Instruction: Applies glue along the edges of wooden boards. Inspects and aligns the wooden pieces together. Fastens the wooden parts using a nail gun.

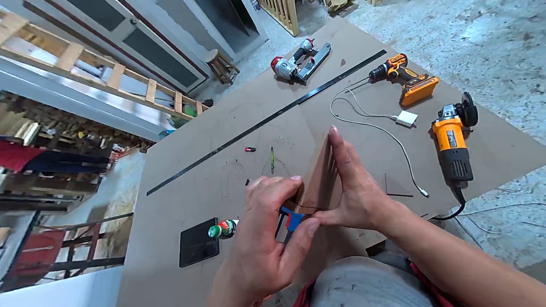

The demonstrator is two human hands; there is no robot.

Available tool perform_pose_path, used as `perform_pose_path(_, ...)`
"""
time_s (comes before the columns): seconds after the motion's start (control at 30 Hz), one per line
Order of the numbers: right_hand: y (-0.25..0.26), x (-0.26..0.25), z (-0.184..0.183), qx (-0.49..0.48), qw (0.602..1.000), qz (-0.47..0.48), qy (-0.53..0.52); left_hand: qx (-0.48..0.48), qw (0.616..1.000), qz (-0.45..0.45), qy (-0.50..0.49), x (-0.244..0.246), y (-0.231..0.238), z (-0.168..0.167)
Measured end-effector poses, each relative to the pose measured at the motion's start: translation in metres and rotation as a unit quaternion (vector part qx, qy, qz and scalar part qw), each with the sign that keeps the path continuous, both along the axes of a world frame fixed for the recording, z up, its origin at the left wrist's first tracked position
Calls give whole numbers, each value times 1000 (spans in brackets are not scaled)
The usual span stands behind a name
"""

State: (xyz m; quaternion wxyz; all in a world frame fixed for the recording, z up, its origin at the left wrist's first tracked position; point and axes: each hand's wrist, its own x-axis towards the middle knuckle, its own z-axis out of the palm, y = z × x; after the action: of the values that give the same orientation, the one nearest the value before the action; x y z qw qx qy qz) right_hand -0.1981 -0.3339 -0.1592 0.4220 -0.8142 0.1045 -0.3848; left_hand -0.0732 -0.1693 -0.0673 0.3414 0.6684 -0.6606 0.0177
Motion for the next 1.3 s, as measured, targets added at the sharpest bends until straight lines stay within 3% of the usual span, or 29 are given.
perform_pose_path(0.2,6,-8,5,18,999,-46,12,-35,999,-28,-14,15,-3,8)
perform_pose_path(0.4,12,-9,0,19,997,-81,-11,-79,995,-36,57,9,-8,-4)
perform_pose_path(1.03,39,19,5,-37,985,-167,-20,-156,984,37,72,11,2,-16)
perform_pose_path(1.13,37,21,17,-65,985,-161,16,-177,974,51,132,14,7,-17)
perform_pose_path(1.3,41,16,36,-145,968,-133,152,-182,920,58,341,18,21,-47)
